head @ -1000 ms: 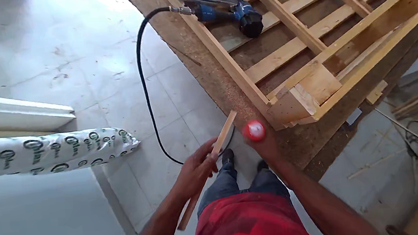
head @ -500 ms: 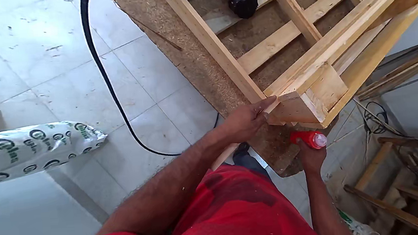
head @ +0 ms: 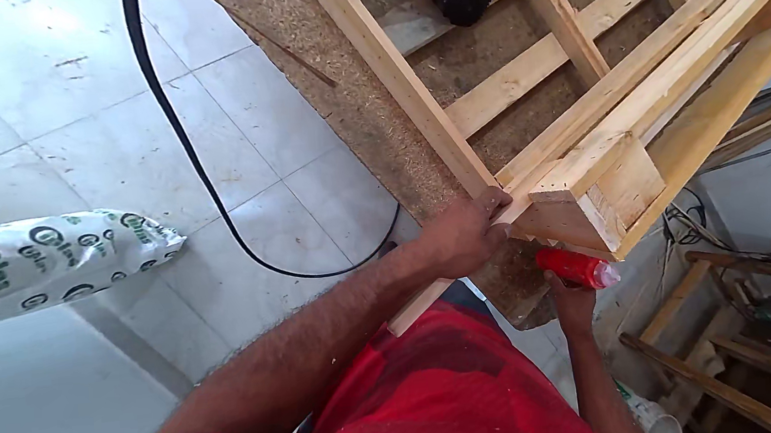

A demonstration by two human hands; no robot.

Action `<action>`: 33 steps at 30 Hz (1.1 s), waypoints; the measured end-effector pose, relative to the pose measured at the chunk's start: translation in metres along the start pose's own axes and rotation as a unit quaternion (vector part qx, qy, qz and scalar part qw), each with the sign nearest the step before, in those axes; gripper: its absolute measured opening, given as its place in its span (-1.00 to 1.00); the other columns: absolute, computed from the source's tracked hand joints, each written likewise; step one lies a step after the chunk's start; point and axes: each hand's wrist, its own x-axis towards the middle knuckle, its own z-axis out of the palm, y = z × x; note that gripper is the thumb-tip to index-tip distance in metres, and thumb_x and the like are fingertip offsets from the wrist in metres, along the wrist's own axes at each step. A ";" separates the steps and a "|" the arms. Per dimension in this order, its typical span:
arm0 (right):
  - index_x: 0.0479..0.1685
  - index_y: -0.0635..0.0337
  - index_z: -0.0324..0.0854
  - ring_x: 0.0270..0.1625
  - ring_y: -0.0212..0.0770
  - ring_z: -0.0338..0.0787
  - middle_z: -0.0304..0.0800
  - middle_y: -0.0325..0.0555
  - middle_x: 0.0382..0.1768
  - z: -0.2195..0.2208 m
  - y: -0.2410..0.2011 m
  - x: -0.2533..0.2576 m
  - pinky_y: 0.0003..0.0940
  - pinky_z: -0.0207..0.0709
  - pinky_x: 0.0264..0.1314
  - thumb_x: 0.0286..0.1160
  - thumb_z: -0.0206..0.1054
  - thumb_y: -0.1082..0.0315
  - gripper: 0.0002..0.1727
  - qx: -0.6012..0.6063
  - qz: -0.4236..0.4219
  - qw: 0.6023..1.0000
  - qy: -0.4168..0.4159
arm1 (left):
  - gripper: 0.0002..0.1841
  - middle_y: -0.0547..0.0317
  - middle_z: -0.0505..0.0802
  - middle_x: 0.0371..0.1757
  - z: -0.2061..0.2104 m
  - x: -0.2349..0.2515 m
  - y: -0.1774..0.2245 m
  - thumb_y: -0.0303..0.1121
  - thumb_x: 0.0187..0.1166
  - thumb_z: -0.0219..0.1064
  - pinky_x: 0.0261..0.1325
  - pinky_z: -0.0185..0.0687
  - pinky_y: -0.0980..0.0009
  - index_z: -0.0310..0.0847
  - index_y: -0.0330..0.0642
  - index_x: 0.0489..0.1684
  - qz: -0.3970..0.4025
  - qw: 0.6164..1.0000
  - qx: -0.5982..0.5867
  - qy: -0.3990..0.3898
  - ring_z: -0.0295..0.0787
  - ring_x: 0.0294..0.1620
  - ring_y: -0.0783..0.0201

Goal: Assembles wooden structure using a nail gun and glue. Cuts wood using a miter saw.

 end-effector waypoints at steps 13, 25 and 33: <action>0.85 0.23 -0.03 0.61 0.13 0.54 0.20 0.29 0.74 -0.022 0.027 -0.043 -0.02 0.70 0.40 0.01 0.76 0.23 0.28 -0.082 0.101 0.991 -0.035 | -0.54 0.37 0.40 0.81 0.003 0.012 -0.022 -0.20 0.81 0.18 0.43 0.66 0.21 0.43 -0.01 0.66 0.014 0.993 -0.118 -0.028 0.67 0.46 0.39; 0.87 0.14 -0.01 0.50 0.09 0.64 0.19 0.22 0.76 -0.043 0.058 -0.054 0.01 0.74 0.26 0.06 0.73 0.19 0.24 -0.121 0.140 0.982 -0.046 | -0.65 0.42 0.61 0.64 0.002 0.017 -0.021 -0.29 0.76 0.22 0.11 0.79 0.32 0.48 0.02 0.48 -0.002 0.987 -0.159 -0.026 0.79 0.22 0.44; 0.83 0.22 0.10 0.43 0.13 0.68 0.29 0.33 0.68 -0.053 0.076 -0.050 0.05 0.72 0.30 0.13 0.70 0.14 0.15 -0.164 0.146 0.974 -0.056 | -0.66 0.36 0.63 0.61 0.005 0.014 -0.021 -0.30 0.76 0.23 0.18 0.79 0.29 0.50 -0.02 0.45 0.018 0.987 -0.162 -0.012 0.79 0.24 0.42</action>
